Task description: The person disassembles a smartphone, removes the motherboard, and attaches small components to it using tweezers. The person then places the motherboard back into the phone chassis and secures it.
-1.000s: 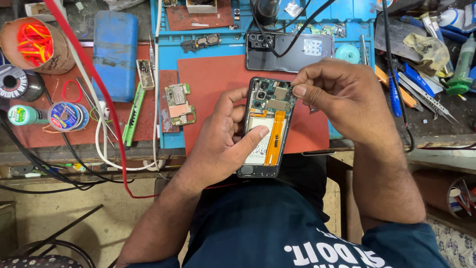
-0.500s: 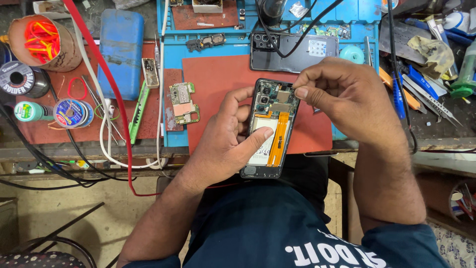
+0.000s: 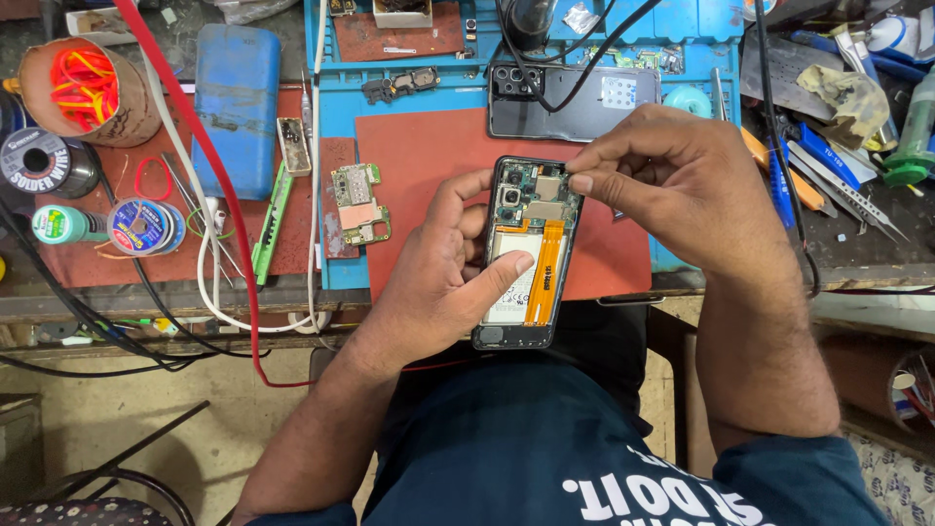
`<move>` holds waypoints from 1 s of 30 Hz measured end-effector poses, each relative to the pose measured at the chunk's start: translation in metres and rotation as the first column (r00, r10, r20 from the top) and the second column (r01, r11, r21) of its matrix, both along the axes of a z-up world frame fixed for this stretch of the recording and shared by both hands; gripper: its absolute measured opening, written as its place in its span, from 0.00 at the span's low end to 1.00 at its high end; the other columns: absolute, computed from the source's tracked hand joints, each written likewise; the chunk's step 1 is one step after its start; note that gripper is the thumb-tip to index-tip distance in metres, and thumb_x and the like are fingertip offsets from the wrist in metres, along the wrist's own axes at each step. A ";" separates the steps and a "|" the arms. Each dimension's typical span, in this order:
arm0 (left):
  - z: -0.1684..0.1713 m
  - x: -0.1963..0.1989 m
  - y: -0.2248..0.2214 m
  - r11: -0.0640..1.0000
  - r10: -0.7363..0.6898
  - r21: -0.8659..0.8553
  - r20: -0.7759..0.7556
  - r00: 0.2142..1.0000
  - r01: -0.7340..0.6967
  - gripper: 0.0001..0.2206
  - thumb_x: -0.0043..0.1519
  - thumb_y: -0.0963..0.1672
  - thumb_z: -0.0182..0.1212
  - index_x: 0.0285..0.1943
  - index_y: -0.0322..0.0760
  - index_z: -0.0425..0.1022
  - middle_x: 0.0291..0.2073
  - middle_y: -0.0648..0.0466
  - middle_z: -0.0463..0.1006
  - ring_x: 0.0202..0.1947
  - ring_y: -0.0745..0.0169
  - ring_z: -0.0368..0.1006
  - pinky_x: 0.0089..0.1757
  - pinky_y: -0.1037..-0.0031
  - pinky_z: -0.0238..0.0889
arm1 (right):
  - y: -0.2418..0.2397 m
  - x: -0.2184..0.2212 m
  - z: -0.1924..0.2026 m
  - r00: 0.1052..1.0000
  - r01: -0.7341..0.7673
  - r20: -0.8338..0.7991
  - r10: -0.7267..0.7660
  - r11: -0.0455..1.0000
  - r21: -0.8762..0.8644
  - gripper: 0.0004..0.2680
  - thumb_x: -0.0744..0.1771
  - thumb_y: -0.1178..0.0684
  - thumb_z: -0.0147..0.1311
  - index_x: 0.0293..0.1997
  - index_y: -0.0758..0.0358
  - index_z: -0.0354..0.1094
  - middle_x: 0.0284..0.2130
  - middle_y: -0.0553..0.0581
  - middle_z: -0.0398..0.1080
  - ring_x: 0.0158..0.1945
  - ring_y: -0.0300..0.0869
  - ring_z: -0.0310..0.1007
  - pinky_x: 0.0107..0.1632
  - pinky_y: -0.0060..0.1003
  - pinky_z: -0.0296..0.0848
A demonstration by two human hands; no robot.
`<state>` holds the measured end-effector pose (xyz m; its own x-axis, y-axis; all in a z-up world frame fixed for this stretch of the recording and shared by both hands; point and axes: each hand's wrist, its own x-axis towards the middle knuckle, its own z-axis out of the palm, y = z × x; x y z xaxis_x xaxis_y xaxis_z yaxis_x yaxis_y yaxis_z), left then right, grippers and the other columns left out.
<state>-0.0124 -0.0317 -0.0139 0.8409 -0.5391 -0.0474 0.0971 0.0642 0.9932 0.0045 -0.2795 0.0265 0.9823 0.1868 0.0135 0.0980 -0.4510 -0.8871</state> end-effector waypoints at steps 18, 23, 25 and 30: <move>-0.002 -0.078 -0.010 0.987 -0.150 -0.065 -0.085 0.985 0.145 0.37 0.68 0.37 0.57 0.81 0.34 0.33 0.61 0.40 0.72 0.57 0.58 0.77 0.48 0.72 0.76 | 0.017 -0.111 -0.043 0.901 0.322 -0.423 -0.094 0.799 0.509 0.11 0.69 0.62 0.56 0.58 0.71 0.69 0.42 0.56 0.77 0.45 0.35 0.76 0.48 0.28 0.75; -0.011 -0.091 -0.012 0.987 -0.152 -0.070 -0.097 0.984 0.145 0.33 0.68 0.38 0.57 0.78 0.32 0.39 0.57 0.41 0.74 0.55 0.60 0.77 0.48 0.72 0.76 | 0.017 -0.127 -0.051 0.910 0.313 -0.399 -0.116 0.822 0.476 0.10 0.68 0.62 0.58 0.55 0.71 0.70 0.40 0.57 0.77 0.43 0.35 0.76 0.44 0.29 0.75; -0.012 -0.092 -0.010 0.988 -0.133 -0.093 -0.102 0.986 0.124 0.29 0.68 0.38 0.58 0.75 0.31 0.44 0.54 0.43 0.76 0.51 0.64 0.77 0.46 0.74 0.75 | 0.017 -0.129 -0.049 0.916 0.292 -0.394 -0.080 0.805 0.516 0.10 0.68 0.62 0.58 0.55 0.72 0.70 0.41 0.57 0.77 0.44 0.35 0.77 0.47 0.29 0.76; -0.015 -0.087 -0.008 0.996 -0.077 -0.056 -0.073 0.994 0.073 0.17 0.73 0.40 0.53 0.69 0.31 0.56 0.42 0.50 0.79 0.40 0.73 0.72 0.40 0.78 0.70 | 0.020 -0.131 -0.035 0.905 0.288 -0.418 -0.081 0.840 0.460 0.12 0.67 0.61 0.58 0.57 0.69 0.69 0.42 0.56 0.78 0.44 0.35 0.77 0.47 0.29 0.77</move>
<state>-0.0989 -0.0395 -0.0290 0.7930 -0.6043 -0.0780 0.1776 0.1067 0.9783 -0.1262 -0.2598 -0.0086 0.9468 0.0698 -0.3143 -0.3197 0.0894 -0.9433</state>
